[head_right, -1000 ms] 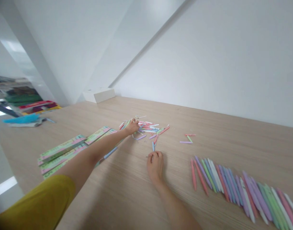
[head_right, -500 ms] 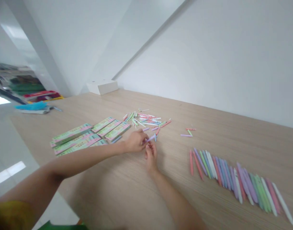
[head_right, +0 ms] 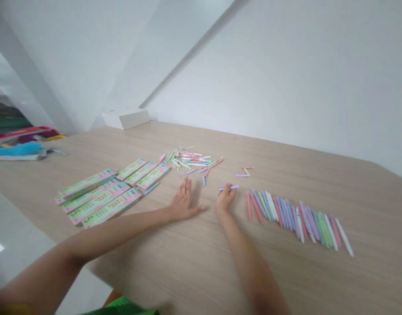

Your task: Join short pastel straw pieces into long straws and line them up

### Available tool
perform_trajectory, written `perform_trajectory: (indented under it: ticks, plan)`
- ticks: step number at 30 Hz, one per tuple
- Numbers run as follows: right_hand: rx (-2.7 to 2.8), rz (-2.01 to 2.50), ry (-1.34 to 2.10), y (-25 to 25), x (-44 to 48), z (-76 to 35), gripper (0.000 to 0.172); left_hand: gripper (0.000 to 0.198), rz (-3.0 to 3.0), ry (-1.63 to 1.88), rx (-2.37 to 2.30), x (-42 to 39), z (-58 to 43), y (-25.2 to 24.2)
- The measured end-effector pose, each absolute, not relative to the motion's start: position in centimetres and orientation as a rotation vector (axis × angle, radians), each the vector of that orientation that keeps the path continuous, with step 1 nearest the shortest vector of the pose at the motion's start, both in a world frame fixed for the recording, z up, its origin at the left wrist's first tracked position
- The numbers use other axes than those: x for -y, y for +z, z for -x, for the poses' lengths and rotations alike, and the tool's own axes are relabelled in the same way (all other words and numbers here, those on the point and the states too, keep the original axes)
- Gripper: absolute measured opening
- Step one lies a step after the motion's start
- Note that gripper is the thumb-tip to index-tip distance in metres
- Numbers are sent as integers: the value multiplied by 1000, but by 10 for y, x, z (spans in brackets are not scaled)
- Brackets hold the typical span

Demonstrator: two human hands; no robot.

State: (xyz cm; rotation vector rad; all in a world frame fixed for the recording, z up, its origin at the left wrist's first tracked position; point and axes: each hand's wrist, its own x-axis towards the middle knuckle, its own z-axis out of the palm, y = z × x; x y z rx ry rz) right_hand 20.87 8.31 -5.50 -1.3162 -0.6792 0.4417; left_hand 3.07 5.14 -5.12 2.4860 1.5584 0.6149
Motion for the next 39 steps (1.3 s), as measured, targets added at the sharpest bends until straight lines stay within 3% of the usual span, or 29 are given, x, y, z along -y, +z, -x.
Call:
perform_trajectory:
  ticks: [5,14,26,32,39]
  plan:
    - [780,1407,188,-66,-86,-232,29,101,-2664,511,-1421,-69,-65,-75]
    - [1078,1425,91,-69,-81,-226,34,73,-2736,541,-1672,-167,-87,-69]
    - [1130,1540,22,-73,-84,-232,41,67,-2494,530,-1947,-231,-79,-74]
    - [1143,1636,55,-67,-81,-228,29,69,-2388,761,-1910,-225,-68,-65]
    - [1151,1693,80,-64,-80,-226,23,53,-1884,885,-2124,-241,-53,-22]
